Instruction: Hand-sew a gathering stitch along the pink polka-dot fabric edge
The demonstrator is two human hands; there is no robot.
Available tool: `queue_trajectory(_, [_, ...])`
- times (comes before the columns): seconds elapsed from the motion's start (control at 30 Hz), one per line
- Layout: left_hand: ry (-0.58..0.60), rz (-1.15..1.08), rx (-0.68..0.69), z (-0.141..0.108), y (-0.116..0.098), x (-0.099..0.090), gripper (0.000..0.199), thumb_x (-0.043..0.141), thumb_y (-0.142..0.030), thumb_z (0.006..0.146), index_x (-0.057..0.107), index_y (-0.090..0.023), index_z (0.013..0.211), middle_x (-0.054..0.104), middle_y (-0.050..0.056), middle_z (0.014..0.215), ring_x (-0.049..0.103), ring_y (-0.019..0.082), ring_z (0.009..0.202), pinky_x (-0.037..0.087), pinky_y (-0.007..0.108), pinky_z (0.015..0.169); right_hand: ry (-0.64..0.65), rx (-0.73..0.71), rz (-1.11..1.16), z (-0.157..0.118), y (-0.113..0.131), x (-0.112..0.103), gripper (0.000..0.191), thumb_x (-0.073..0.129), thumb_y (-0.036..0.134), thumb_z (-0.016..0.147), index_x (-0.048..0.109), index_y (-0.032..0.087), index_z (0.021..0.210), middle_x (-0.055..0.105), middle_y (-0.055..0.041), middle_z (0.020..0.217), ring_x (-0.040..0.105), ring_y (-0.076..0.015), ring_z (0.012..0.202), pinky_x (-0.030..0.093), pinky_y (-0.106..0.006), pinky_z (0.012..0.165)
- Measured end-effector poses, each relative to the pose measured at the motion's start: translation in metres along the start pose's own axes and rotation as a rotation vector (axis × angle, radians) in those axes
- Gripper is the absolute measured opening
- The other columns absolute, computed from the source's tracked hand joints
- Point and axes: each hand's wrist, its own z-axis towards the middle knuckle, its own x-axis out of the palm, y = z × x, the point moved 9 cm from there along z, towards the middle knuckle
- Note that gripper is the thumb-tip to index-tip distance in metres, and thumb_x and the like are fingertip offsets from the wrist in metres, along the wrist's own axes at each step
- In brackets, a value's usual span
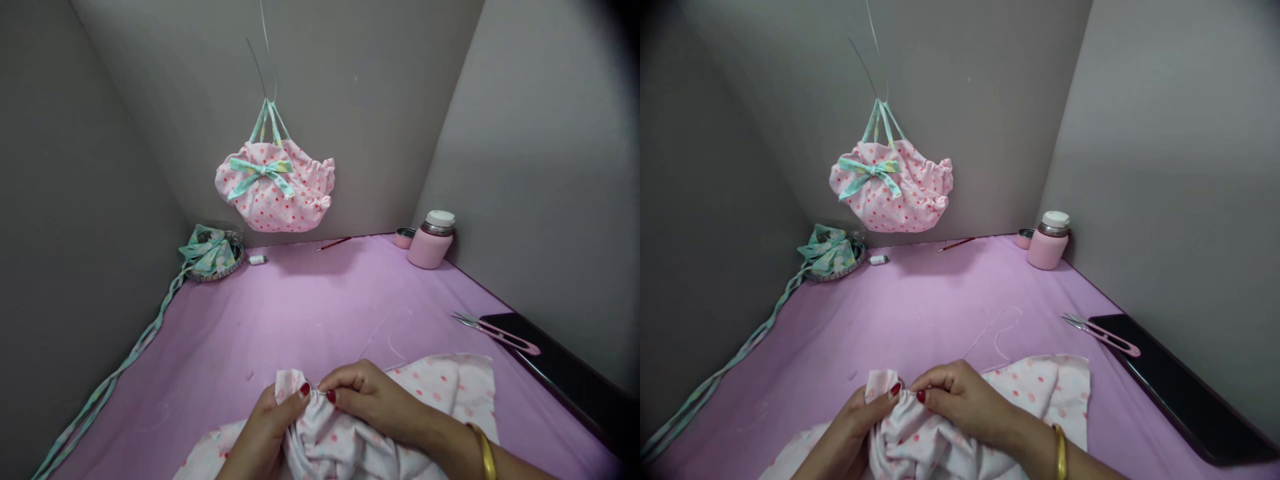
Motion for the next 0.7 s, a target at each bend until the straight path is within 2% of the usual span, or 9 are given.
queue_trajectory(0.13, [0.02,0.006,-0.011,0.0,0.002,0.003,0.031,0.076,-0.039,0.063,0.06,-0.012,0.068,0.054,0.002,0.063,0.051,0.013,0.057,0.04,0.023,0.056,-0.039,-0.008,-0.023,0.0,-0.002,-0.002,0.024,0.058,0.032,0.08,0.07,0.013,0.088,0.067,-0.0048,0.075,0.057,-0.0133,0.066,0.043,-0.023,0.062])
queue_trajectory(0.33, [-0.033,0.122,0.063,0.005,0.002,-0.004,0.034,0.074,-0.043,0.064,0.055,-0.015,0.067,0.048,-0.001,0.061,0.046,0.012,0.058,0.036,0.024,0.057,-0.1,-0.038,-0.076,0.001,0.0,-0.005,0.021,0.056,0.032,0.082,0.067,0.014,0.081,0.063,-0.0021,0.072,0.053,-0.0116,0.065,0.04,-0.021,0.061])
queue_trajectory(0.43, [-0.054,0.182,0.102,0.008,0.002,-0.008,0.035,0.072,-0.045,0.065,0.052,-0.015,0.066,0.048,-0.002,0.06,0.044,0.012,0.057,0.035,0.023,0.056,-0.076,-0.074,-0.147,0.0,0.005,-0.001,0.016,0.051,0.027,0.085,0.061,0.014,0.082,0.057,0.0008,0.07,0.046,-0.0093,0.062,0.035,-0.019,0.057])
queue_trajectory(0.57, [-0.088,0.251,0.155,0.006,-0.003,-0.006,0.033,0.071,-0.042,0.065,0.052,-0.016,0.066,0.049,-0.001,0.062,0.044,0.012,0.058,0.035,0.023,0.055,-0.033,-0.056,-0.223,-0.002,0.006,0.005,0.005,0.046,0.023,0.088,0.048,0.018,0.088,0.04,0.007,0.059,0.032,-0.0073,0.053,0.026,-0.018,0.048])
queue_trajectory(0.7, [-0.087,0.288,0.186,0.006,-0.008,-0.001,0.032,0.069,-0.043,0.067,0.053,-0.015,0.066,0.05,-0.001,0.062,0.044,0.013,0.059,0.036,0.023,0.055,0.017,-0.066,-0.197,-0.003,0.008,0.011,0.005,0.04,0.024,0.091,0.039,0.02,0.094,0.038,0.0073,0.06,0.033,-0.0082,0.054,0.028,-0.018,0.05])
